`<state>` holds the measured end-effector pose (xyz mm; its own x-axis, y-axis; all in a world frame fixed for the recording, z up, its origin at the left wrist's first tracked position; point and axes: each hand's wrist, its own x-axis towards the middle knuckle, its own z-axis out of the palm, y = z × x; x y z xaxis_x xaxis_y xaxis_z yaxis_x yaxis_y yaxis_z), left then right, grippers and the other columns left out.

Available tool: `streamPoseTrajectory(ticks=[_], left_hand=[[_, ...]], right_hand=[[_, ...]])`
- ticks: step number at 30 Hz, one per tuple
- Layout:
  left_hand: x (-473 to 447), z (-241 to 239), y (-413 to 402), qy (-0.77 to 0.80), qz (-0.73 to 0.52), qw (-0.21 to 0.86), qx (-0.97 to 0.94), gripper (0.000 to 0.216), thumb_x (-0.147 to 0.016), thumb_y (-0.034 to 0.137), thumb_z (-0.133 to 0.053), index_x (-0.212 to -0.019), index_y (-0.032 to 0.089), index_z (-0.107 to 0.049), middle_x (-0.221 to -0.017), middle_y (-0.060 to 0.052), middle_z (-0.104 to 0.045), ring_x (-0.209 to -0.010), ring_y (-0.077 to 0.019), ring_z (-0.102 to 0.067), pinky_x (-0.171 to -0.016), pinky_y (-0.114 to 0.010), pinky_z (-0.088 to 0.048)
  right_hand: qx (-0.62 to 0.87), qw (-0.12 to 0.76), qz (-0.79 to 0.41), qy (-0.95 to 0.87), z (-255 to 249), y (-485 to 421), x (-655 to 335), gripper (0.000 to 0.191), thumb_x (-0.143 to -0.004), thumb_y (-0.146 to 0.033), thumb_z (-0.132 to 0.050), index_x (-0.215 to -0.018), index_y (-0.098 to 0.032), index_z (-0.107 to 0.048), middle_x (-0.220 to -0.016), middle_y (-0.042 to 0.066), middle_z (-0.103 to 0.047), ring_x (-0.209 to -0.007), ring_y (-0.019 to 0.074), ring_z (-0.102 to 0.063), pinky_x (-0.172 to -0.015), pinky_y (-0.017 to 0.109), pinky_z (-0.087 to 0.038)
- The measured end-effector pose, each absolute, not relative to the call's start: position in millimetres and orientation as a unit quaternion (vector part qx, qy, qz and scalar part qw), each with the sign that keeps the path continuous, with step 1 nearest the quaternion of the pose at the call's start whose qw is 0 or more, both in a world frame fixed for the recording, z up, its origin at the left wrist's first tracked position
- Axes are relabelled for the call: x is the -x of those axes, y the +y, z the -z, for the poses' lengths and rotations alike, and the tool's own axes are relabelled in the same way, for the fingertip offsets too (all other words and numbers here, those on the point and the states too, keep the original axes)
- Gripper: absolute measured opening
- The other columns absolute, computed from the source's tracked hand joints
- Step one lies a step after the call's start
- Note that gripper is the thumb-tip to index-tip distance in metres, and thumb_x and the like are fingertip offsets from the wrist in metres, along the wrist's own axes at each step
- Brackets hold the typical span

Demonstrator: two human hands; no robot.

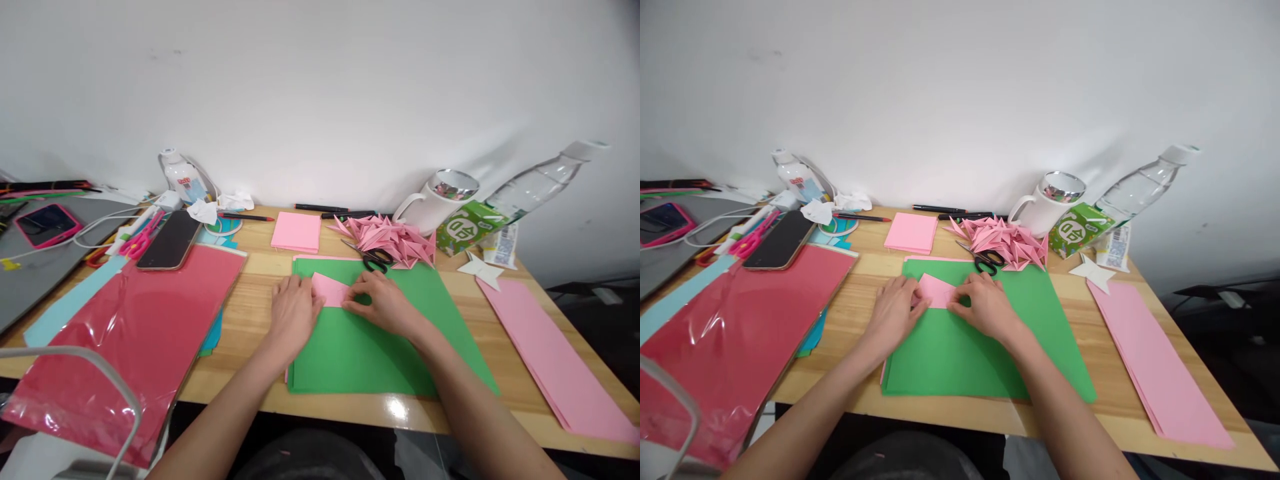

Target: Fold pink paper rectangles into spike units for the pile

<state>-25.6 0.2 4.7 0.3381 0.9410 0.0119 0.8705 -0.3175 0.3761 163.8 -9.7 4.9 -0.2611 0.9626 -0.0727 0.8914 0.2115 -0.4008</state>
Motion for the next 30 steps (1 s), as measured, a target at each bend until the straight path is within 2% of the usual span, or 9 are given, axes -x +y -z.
streamPoseTrajectory(ticks=[3,9,14,18,21,23,25,28,30], left_hand=[[28.5,-2.3,-1.8,0.545,-0.137,0.166,-0.811,0.009,-0.08,0.024,-0.059,-0.084,0.016,-0.056,-0.083,-0.005,-0.056,-0.081,-0.0204,-0.051,-0.072,-0.033,-0.038],[45.8,3.5,-0.3,0.543,-0.197,0.187,-0.794,0.003,-0.077,0.017,-0.061,-0.075,0.017,-0.059,-0.075,-0.002,-0.054,-0.076,-0.0183,-0.05,-0.071,-0.03,-0.039],[53.9,-0.1,0.7,0.54,-0.219,0.221,-0.782,0.012,-0.073,0.007,-0.057,-0.065,0.016,-0.058,-0.066,0.0,-0.054,-0.07,-0.0158,-0.051,-0.067,-0.028,-0.039],[60.4,0.6,3.3,0.531,-0.23,0.248,-0.777,0.016,-0.073,0.005,-0.052,-0.064,0.017,-0.058,-0.061,0.001,-0.055,-0.065,-0.014,-0.051,-0.063,-0.026,-0.039],[63.7,3.6,3.0,0.529,-0.237,0.243,-0.778,0.014,-0.077,0.01,-0.051,-0.067,0.016,-0.058,-0.065,0.0,-0.057,-0.067,-0.0144,-0.052,-0.064,-0.026,-0.041],[63.6,5.0,0.9,0.53,-0.237,0.22,-0.784,0.008,-0.08,0.019,-0.055,-0.074,0.016,-0.059,-0.07,-0.001,-0.058,-0.071,-0.0163,-0.053,-0.067,-0.029,-0.042],[61.2,5.0,-2.4,0.527,-0.232,0.18,-0.797,0.011,-0.079,0.026,-0.06,-0.083,0.016,-0.06,-0.078,-0.003,-0.058,-0.078,-0.0189,-0.052,-0.071,-0.032,-0.043],[54.1,3.3,-9.5,0.488,-0.222,0.111,-0.837,0.011,-0.083,0.022,-0.055,-0.09,0.016,-0.062,-0.09,-0.007,-0.057,-0.088,-0.021,-0.05,-0.078,-0.035,-0.044],[48.2,2.4,-15.6,0.446,-0.2,0.09,-0.868,0.017,-0.087,0.017,-0.046,-0.094,0.017,-0.062,-0.094,-0.007,-0.057,-0.09,-0.021,-0.05,-0.079,-0.036,-0.045]], right_hand=[[0.606,0.102,-0.185,-0.767,-4.8,-11.1,-162.9,0.015,-0.078,-0.033,-0.061,-0.075,-0.022,-0.07,-0.08,0.004,-0.06,-0.082,0.0195,-0.052,-0.072,0.03,-0.035],[0.627,0.106,-0.187,-0.749,-6.0,-13.6,-160.6,0.013,-0.078,-0.032,-0.062,-0.075,-0.023,-0.07,-0.082,0.004,-0.061,-0.086,0.0211,-0.052,-0.073,0.032,-0.034],[0.629,0.101,-0.189,-0.747,-6.2,-14.1,-160.7,0.013,-0.078,-0.032,-0.061,-0.075,-0.023,-0.069,-0.084,0.005,-0.061,-0.088,0.0223,-0.052,-0.074,0.033,-0.034],[0.627,0.099,-0.187,-0.749,-5.3,-14.3,-161.0,0.014,-0.078,-0.033,-0.06,-0.076,-0.023,-0.07,-0.085,0.005,-0.062,-0.088,0.0219,-0.052,-0.074,0.032,-0.034],[0.626,0.107,-0.188,-0.749,-4.7,-14.7,-161.2,0.015,-0.078,-0.032,-0.059,-0.076,-0.022,-0.07,-0.085,0.005,-0.063,-0.088,0.022,-0.053,-0.074,0.032,-0.035],[0.62,0.117,-0.189,-0.752,-4.2,-14.4,-162.1,0.015,-0.077,-0.032,-0.06,-0.074,-0.02,-0.069,-0.083,0.005,-0.064,-0.085,0.0214,-0.054,-0.074,0.032,-0.036],[0.607,0.134,-0.2,-0.758,-3.2,-13.0,-163.8,0.015,-0.077,-0.031,-0.061,-0.072,-0.019,-0.068,-0.08,0.005,-0.064,-0.08,0.0197,-0.055,-0.074,0.032,-0.038],[0.595,0.184,-0.233,-0.747,-0.2,-9.2,-166.8,0.018,-0.077,-0.032,-0.061,-0.07,-0.017,-0.068,-0.077,0.004,-0.063,-0.076,0.018,-0.056,-0.073,0.031,-0.041],[0.595,0.245,-0.244,-0.726,3.0,-6.7,-167.2,0.017,-0.078,-0.032,-0.06,-0.074,-0.016,-0.067,-0.084,0.006,-0.062,-0.079,0.0181,-0.057,-0.072,0.03,-0.044]])
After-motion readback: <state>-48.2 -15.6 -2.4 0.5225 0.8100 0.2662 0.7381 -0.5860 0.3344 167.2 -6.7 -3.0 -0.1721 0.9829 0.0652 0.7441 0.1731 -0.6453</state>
